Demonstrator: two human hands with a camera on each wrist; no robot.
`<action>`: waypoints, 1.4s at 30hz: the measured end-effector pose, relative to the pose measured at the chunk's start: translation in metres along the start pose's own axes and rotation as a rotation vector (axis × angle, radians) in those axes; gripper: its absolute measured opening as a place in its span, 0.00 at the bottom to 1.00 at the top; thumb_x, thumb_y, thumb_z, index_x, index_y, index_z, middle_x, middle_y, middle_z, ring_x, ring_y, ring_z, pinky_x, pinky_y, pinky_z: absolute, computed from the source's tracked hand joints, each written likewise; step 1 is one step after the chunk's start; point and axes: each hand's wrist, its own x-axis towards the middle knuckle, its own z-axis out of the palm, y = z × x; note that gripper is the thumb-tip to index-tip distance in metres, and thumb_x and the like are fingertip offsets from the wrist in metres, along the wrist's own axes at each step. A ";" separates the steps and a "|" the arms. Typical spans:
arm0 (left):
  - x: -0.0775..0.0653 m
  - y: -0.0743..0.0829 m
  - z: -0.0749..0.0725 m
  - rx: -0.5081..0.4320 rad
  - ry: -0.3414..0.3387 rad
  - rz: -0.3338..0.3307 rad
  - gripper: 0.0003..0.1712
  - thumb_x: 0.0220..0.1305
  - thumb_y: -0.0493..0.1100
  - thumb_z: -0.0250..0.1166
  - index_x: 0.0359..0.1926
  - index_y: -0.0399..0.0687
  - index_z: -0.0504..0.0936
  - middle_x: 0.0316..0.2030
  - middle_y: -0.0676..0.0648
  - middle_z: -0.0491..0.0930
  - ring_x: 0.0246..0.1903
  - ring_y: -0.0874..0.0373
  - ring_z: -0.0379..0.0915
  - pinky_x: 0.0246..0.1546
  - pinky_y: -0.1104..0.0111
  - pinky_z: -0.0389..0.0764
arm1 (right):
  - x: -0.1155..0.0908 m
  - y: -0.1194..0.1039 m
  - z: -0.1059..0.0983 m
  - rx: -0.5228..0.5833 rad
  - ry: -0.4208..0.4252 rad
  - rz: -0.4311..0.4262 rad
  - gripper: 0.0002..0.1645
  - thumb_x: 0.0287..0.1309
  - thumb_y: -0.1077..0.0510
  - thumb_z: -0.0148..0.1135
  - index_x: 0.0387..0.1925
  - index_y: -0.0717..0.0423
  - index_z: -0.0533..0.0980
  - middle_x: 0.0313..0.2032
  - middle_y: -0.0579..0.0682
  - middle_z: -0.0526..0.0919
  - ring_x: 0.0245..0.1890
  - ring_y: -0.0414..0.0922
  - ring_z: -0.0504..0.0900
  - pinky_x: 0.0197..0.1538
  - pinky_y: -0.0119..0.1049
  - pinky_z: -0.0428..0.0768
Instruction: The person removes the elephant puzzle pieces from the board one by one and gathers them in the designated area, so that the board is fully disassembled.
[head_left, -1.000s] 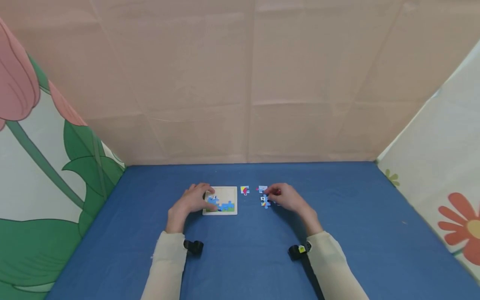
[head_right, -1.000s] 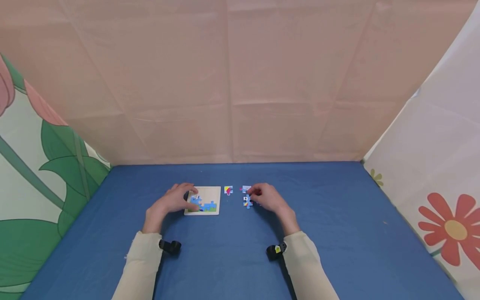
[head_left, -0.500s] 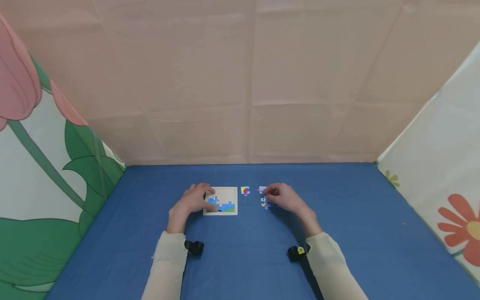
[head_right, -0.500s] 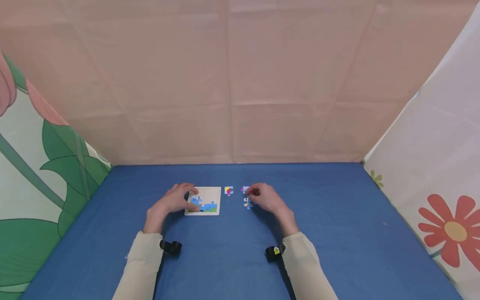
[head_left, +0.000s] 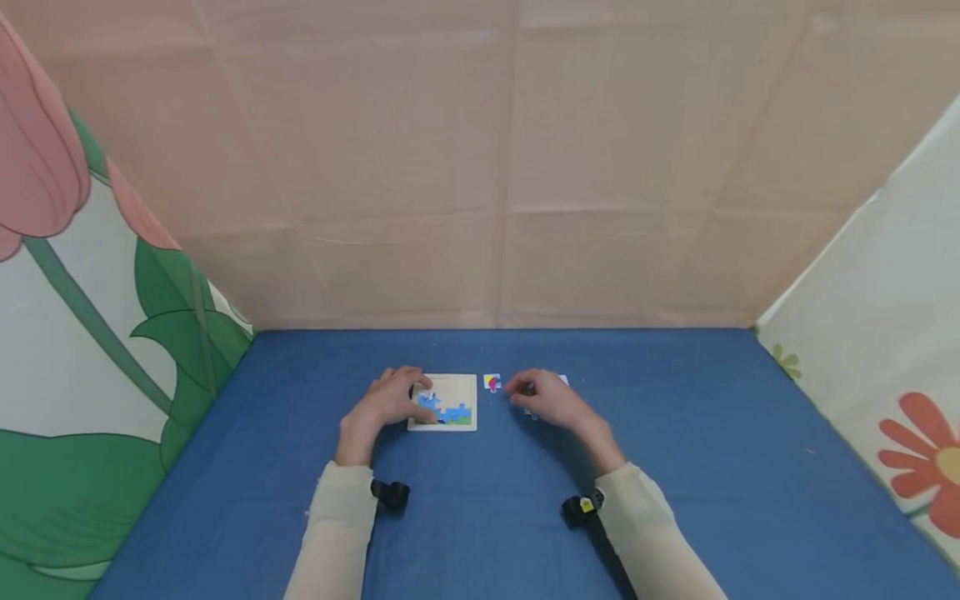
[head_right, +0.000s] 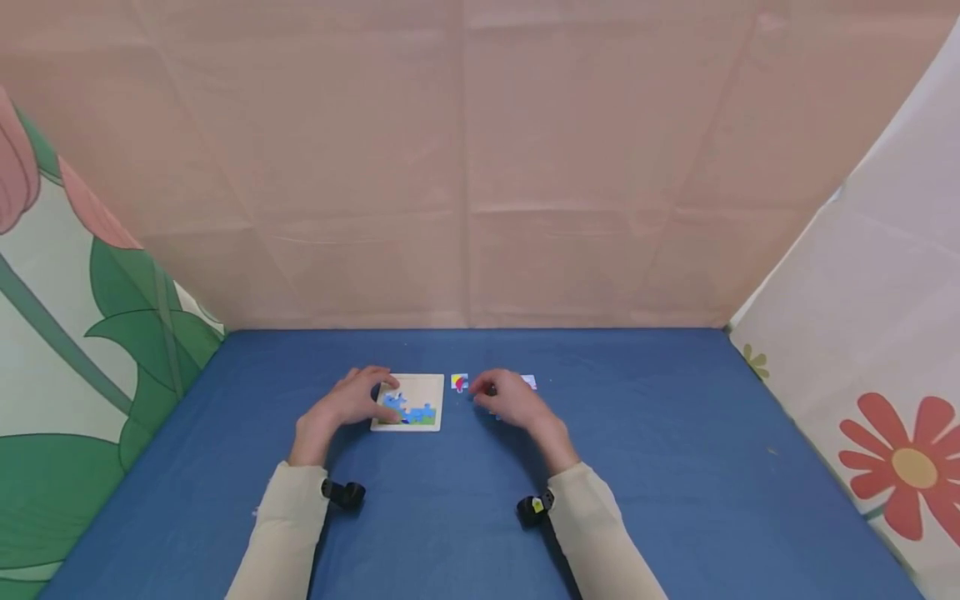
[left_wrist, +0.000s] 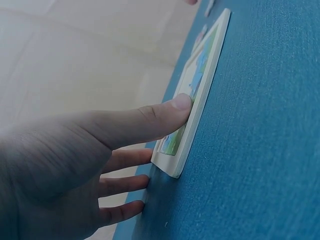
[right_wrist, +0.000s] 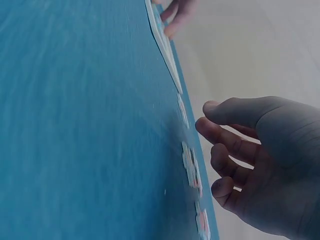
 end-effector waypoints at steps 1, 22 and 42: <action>0.000 0.000 0.000 0.000 0.000 -0.001 0.36 0.53 0.58 0.76 0.62 0.55 0.78 0.73 0.43 0.62 0.72 0.40 0.53 0.70 0.42 0.57 | 0.001 -0.002 0.001 -0.004 -0.002 -0.005 0.10 0.64 0.61 0.62 0.46 0.57 0.83 0.42 0.50 0.85 0.33 0.41 0.77 0.33 0.33 0.78; 0.004 -0.003 0.003 -0.005 -0.013 -0.042 0.41 0.52 0.59 0.76 0.66 0.56 0.75 0.73 0.46 0.62 0.72 0.42 0.53 0.69 0.41 0.58 | 0.026 -0.030 0.023 -0.083 -0.035 -0.200 0.10 0.61 0.63 0.62 0.44 0.57 0.83 0.36 0.48 0.86 0.34 0.40 0.77 0.39 0.33 0.77; 0.007 -0.004 0.003 0.003 -0.012 -0.020 0.39 0.52 0.59 0.76 0.65 0.56 0.76 0.72 0.46 0.63 0.71 0.43 0.55 0.69 0.41 0.59 | 0.048 -0.053 0.037 -0.077 -0.123 -0.187 0.10 0.65 0.61 0.61 0.46 0.55 0.83 0.36 0.47 0.84 0.33 0.40 0.77 0.39 0.36 0.78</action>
